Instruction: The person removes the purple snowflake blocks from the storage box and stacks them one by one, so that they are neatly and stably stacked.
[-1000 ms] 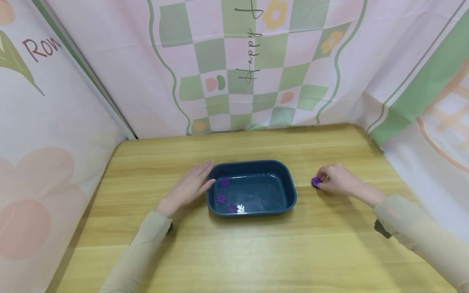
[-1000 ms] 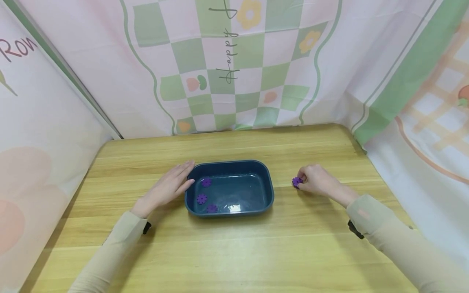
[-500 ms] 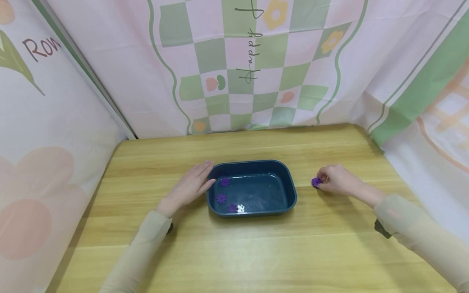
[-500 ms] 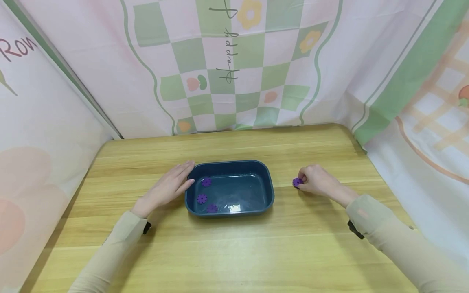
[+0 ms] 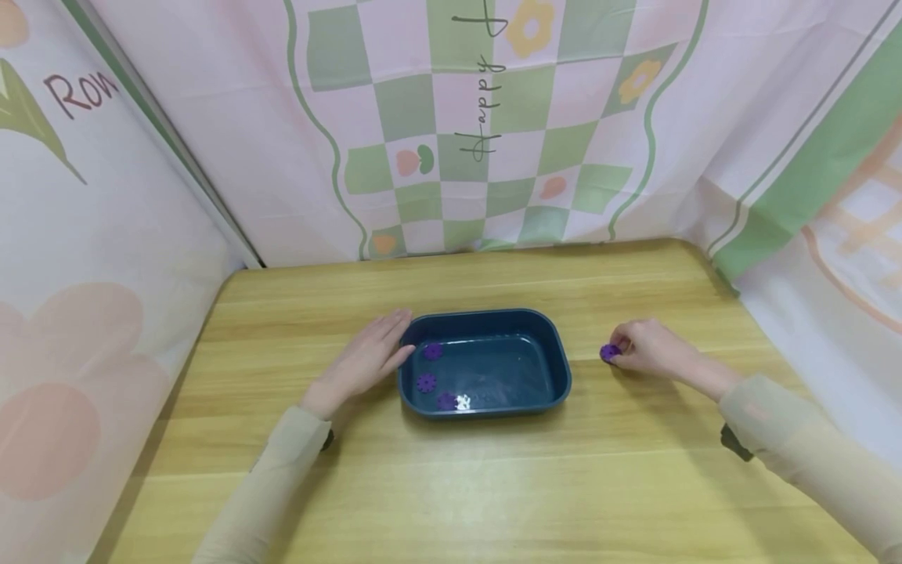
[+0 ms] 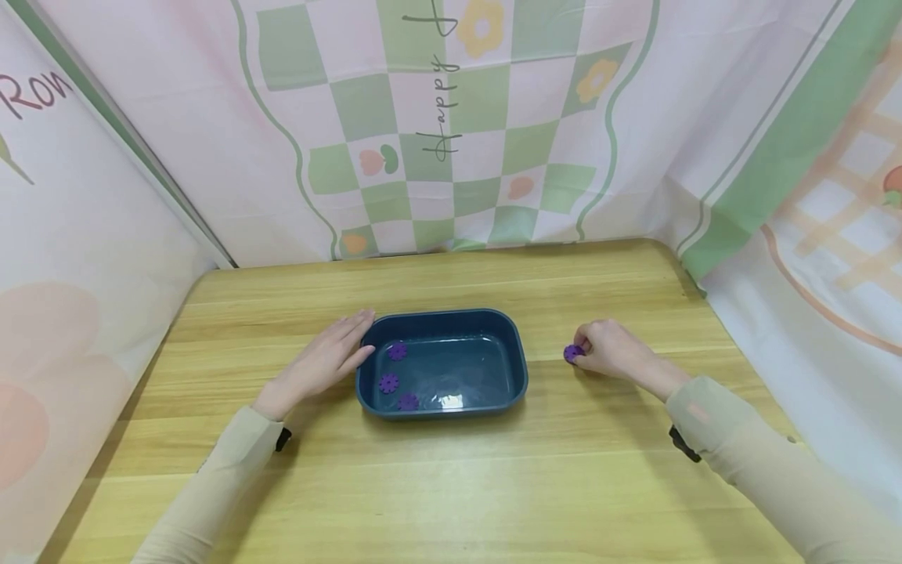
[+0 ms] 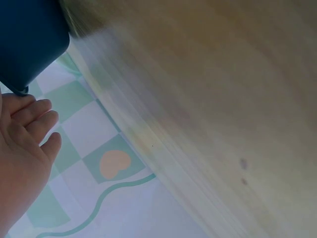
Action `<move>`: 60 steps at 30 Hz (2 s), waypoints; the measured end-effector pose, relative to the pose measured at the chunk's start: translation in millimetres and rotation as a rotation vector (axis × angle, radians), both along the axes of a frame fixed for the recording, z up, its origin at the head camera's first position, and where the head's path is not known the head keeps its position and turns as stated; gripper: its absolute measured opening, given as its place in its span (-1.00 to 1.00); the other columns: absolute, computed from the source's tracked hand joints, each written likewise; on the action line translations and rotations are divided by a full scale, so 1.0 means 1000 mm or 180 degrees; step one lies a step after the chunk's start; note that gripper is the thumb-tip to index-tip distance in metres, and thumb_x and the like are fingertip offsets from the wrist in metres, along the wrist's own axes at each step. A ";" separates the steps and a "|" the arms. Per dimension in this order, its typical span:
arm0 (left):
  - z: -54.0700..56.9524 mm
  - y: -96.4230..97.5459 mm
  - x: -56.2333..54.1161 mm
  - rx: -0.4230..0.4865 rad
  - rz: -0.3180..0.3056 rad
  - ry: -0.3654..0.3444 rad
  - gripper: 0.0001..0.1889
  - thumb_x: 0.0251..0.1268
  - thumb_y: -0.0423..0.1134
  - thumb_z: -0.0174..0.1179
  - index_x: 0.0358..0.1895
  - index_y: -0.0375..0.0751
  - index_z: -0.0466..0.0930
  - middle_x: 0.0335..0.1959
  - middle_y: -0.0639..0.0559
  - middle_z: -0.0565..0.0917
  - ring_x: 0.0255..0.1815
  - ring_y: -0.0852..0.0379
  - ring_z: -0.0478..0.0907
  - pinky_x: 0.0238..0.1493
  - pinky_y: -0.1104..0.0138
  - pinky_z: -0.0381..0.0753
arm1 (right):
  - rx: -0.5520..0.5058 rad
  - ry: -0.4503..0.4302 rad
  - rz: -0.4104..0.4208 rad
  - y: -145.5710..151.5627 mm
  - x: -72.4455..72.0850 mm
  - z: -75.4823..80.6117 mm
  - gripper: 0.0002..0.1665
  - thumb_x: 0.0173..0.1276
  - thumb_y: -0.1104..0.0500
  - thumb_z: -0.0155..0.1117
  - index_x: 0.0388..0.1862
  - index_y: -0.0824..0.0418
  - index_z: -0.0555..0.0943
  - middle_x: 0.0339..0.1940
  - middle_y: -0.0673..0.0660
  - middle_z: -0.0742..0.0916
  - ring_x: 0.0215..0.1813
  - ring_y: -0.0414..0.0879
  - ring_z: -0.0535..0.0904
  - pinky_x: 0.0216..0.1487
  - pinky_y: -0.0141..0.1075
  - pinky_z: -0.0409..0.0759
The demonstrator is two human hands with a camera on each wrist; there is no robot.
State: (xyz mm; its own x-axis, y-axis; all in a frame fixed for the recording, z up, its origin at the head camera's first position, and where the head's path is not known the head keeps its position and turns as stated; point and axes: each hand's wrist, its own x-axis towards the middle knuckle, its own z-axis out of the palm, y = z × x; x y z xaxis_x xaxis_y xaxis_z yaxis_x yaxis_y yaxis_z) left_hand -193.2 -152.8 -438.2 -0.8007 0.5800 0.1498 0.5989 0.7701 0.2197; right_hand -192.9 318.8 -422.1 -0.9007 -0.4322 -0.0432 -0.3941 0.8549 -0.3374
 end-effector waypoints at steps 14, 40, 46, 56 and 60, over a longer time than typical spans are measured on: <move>-0.002 0.000 -0.001 0.0002 -0.0019 0.0032 -0.36 0.59 0.03 -0.09 0.50 -0.37 0.19 0.54 -0.23 0.26 0.58 -0.13 0.20 0.59 -0.04 0.21 | -0.0061 0.0067 0.0011 0.002 0.000 -0.002 -0.74 0.11 0.23 0.50 -0.30 0.39 0.67 -0.41 0.20 0.77 -0.35 -0.03 0.70 -0.25 -0.13 0.75; -0.003 -0.003 -0.001 0.0044 -0.0006 0.0028 -0.35 0.59 0.04 -0.11 0.51 -0.35 0.16 0.54 -0.24 0.26 0.59 -0.14 0.18 0.59 -0.04 0.19 | -0.0167 0.0436 0.0347 -0.033 -0.011 0.048 -0.82 0.12 0.32 0.44 -0.30 0.37 0.67 -0.40 0.21 0.79 -0.42 -0.09 0.71 -0.35 -0.27 0.73; -0.003 -0.003 -0.001 0.0045 -0.0031 0.0048 -0.35 0.59 0.04 -0.11 0.51 -0.35 0.16 0.52 -0.27 0.28 0.58 -0.16 0.19 0.59 -0.04 0.20 | -0.0114 0.0375 0.0390 -0.048 -0.010 0.059 -0.80 0.14 0.32 0.43 -0.25 0.37 0.68 -0.36 0.21 0.79 -0.40 -0.12 0.71 -0.34 -0.28 0.73; -0.002 -0.004 -0.001 0.0056 0.0002 0.0003 -0.35 0.60 0.06 -0.13 0.53 -0.32 0.14 0.54 -0.23 0.25 0.59 -0.12 0.17 0.61 -0.01 0.17 | -0.0137 0.0447 0.0636 -0.074 -0.015 0.070 -0.82 0.14 0.33 0.44 -0.26 0.35 0.67 -0.34 0.22 0.78 -0.41 -0.15 0.70 -0.36 -0.33 0.73; -0.002 -0.004 0.000 0.0061 -0.0011 0.0025 -0.35 0.59 0.05 -0.12 0.52 -0.33 0.15 0.54 -0.23 0.26 0.59 -0.12 0.18 0.61 -0.01 0.17 | -0.0093 0.0408 0.0679 -0.086 -0.018 0.074 -0.80 0.15 0.33 0.43 -0.23 0.36 0.67 -0.31 0.24 0.79 -0.39 -0.13 0.71 -0.33 -0.28 0.74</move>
